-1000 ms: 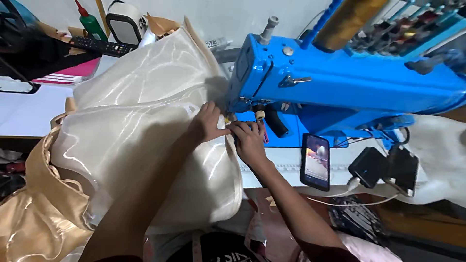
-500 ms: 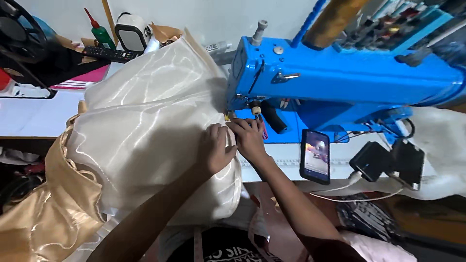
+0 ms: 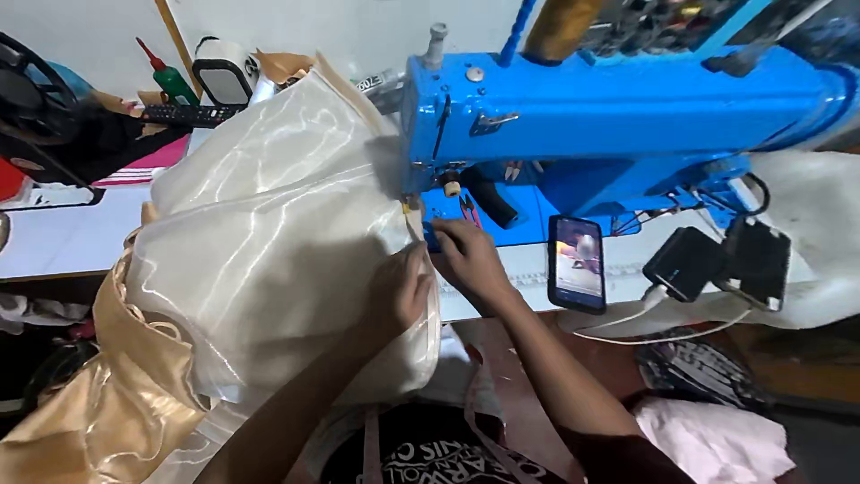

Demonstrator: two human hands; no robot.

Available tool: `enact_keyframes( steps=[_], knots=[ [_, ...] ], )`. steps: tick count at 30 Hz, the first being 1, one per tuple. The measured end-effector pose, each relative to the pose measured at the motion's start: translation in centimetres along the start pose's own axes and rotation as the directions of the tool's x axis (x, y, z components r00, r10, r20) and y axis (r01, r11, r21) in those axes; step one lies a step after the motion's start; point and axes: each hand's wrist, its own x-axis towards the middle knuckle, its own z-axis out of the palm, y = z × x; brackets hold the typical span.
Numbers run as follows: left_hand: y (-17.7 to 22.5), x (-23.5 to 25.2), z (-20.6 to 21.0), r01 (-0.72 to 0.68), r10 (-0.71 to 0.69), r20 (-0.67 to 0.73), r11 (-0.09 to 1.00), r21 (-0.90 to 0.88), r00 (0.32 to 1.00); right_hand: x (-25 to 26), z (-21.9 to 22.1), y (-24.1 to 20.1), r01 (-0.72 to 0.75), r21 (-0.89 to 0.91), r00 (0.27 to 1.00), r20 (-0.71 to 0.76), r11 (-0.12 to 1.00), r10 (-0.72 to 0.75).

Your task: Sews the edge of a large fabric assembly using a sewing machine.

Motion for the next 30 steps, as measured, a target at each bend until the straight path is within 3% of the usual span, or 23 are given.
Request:
enact_keyframes(
  steps=[2,4,6,8,9,11,14,16,19,23,25,26,27,29,30],
  knots=[
    [-1.9,-0.5,-1.2,-0.112,0.107,0.057,0.990,0.083,0.993,-4.4,-1.7,-1.9,-0.180,0.116,0.983,0.057,0.977,0.175],
    [-3.0,-0.9,-2.3,-0.129,0.105,0.128,0.973,0.194,0.986,-9.2,-1.8,-4.0,-0.366,0.194,0.921,0.213,0.910,0.326],
    [-3.2,-1.4,-2.5,-0.129,0.084,0.174,0.956,0.265,0.981,-12.8,0.3,-5.5,-0.498,0.300,0.853,0.338,0.814,0.397],
    [-2.8,-1.8,-1.8,-0.133,0.084,0.176,0.948,0.289,0.981,-14.8,3.0,-6.5,-0.546,0.407,0.836,0.329,0.733,0.440],
    [-2.7,-1.9,-1.4,-0.143,0.102,0.151,0.947,0.288,0.983,-15.3,3.7,-7.0,-0.527,0.429,0.850,0.265,0.733,0.456],
    [-2.5,-2.0,-0.7,-0.156,0.139,0.085,0.955,0.253,0.987,-15.5,3.6,-8.2,-0.421,0.337,0.906,0.104,0.842,0.411],
    [-1.8,-2.0,-0.6,-0.132,0.122,0.066,0.977,0.169,0.990,-14.6,2.8,-9.7,-0.185,-0.091,0.983,-0.032,0.979,0.182],
    [-2.1,-1.8,-0.9,-0.142,0.137,0.058,0.985,0.095,0.989,-13.9,3.4,-10.2,-0.052,-0.362,0.999,-0.011,0.931,0.052],
    [-3.1,-1.7,-1.4,-0.183,0.182,0.033,0.983,0.032,0.983,-13.4,4.6,-10.4,-0.023,-0.556,0.992,0.090,0.831,0.087],
    [-3.8,-1.5,-1.8,-0.207,0.190,0.125,0.967,0.147,0.974,-13.0,3.9,-10.7,-0.056,-0.524,0.945,0.247,0.850,0.214],
    [-3.7,-1.2,-1.9,-0.184,0.152,0.179,0.967,0.175,0.972,-11.2,1.6,-11.4,-0.134,-0.437,0.795,0.488,0.890,0.360],
    [-3.8,-1.1,-2.0,-0.187,0.154,0.186,0.966,0.176,0.970,-9.9,0.4,-11.2,-0.177,-0.378,0.754,0.542,0.909,0.372],
    [-3.8,-1.0,-2.0,-0.197,0.165,0.184,0.966,0.171,0.969,-8.9,-0.4,-10.5,-0.182,-0.315,0.801,0.502,0.931,0.327],
    [-4.0,-1.0,-2.1,-0.221,0.195,0.172,0.964,0.151,0.966,-6.4,-0.4,-7.6,-0.021,-0.246,0.973,0.219,0.969,0.077],
    [-4.1,-1.0,-2.2,-0.223,0.195,0.180,0.964,0.149,0.964,-4.6,0.1,-5.6,0.089,-0.260,0.991,0.120,0.961,-0.059]
  ],
)
